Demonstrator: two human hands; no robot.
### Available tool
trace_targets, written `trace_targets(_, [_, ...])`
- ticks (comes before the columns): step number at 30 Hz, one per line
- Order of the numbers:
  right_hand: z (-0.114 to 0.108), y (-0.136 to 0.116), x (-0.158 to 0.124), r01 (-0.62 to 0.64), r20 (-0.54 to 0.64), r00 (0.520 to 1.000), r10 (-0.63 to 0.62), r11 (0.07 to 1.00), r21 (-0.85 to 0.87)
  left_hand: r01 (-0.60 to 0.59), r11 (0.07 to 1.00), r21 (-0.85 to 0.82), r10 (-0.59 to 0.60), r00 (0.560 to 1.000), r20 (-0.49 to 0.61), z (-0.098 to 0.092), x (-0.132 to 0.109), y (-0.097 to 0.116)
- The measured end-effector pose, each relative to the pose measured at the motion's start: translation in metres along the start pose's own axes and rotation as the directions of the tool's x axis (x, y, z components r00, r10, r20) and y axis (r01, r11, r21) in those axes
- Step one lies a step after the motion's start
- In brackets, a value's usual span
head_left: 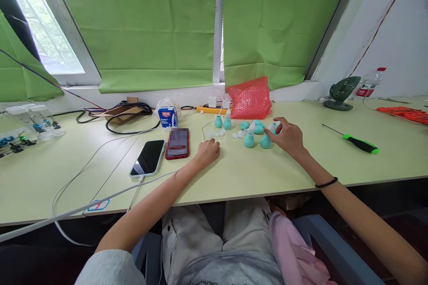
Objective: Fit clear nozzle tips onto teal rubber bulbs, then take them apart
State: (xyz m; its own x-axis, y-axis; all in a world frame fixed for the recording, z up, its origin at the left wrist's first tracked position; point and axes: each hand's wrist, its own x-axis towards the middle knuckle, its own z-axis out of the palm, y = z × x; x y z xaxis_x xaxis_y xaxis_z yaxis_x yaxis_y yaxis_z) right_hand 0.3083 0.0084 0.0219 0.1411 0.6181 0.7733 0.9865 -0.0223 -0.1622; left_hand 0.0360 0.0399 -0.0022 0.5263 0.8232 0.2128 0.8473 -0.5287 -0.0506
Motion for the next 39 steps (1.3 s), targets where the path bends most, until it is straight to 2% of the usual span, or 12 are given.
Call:
trace_targets(3, [-0.006,-0.003,0.001,0.039,-0.17,0.985,-0.036,0.999,0.013,-0.036,0.999,-0.022,0.035,0.999,-0.01,0.001,0.001,-0.001])
trace_targets(5, [-0.012,-0.009,0.0,0.134,-0.236,0.965,-0.117,0.99,0.054,-0.05,0.997,-0.052,0.048,0.998,-0.043,0.003,0.001,-0.001])
trace_targets(9, [-0.02,-0.041,-0.005,0.438,-0.225,0.888,-0.402,0.887,0.145,-0.036,0.992,-0.119,0.027,0.997,-0.074,0.005,0.0,-0.002])
trace_targets(12, [-0.018,-0.08,-0.009,0.572,-0.184,0.819,-0.543,0.796,0.199,-0.026,0.991,-0.129,0.016,0.997,-0.076,0.005,-0.001,-0.002])
trace_targets(15, [-0.004,-0.119,-0.007,0.572,-0.064,0.811,-0.582,0.763,0.302,-0.066,0.992,-0.108,0.056,0.994,-0.096,0.005,-0.001,-0.001])
trace_targets(18, [0.022,-0.146,0.003,0.471,0.1,0.814,-0.573,0.75,0.465,-0.093,0.992,-0.087,0.082,0.989,-0.121,0.006,0.001,-0.001])
trace_targets(22, [0.06,-0.157,0.017,0.325,0.304,0.747,-0.592,0.723,0.61,-0.111,0.987,-0.119,0.096,0.988,-0.124,0.008,0.002,-0.002])
trace_targets(24, [0.072,-0.157,0.02,0.253,0.399,0.686,-0.609,0.713,0.654,-0.11,0.981,-0.159,0.089,0.987,-0.132,0.008,0.002,-0.002])
trace_targets(26, [0.079,-0.154,0.021,0.209,0.453,0.646,-0.615,0.713,0.67,-0.106,0.977,-0.187,0.079,0.986,-0.144,0.008,0.002,-0.003])
trace_targets(33, [0.082,-0.136,0.011,0.21,0.473,0.677,-0.563,0.765,0.609,-0.072,0.969,-0.236,0.031,0.985,-0.172,0.0,0.001,-0.005])
trace_targets(37, [0.083,-0.133,0.002,0.209,0.472,0.719,-0.51,0.806,0.553,-0.009,0.966,-0.257,-0.039,0.983,-0.18,-0.001,0.003,-0.011])
trace_targets(39, [0.082,-0.137,0.0,0.228,0.431,0.761,-0.485,0.822,0.522,0.012,0.965,-0.261,-0.062,0.981,-0.183,0.0,0.004,-0.014])
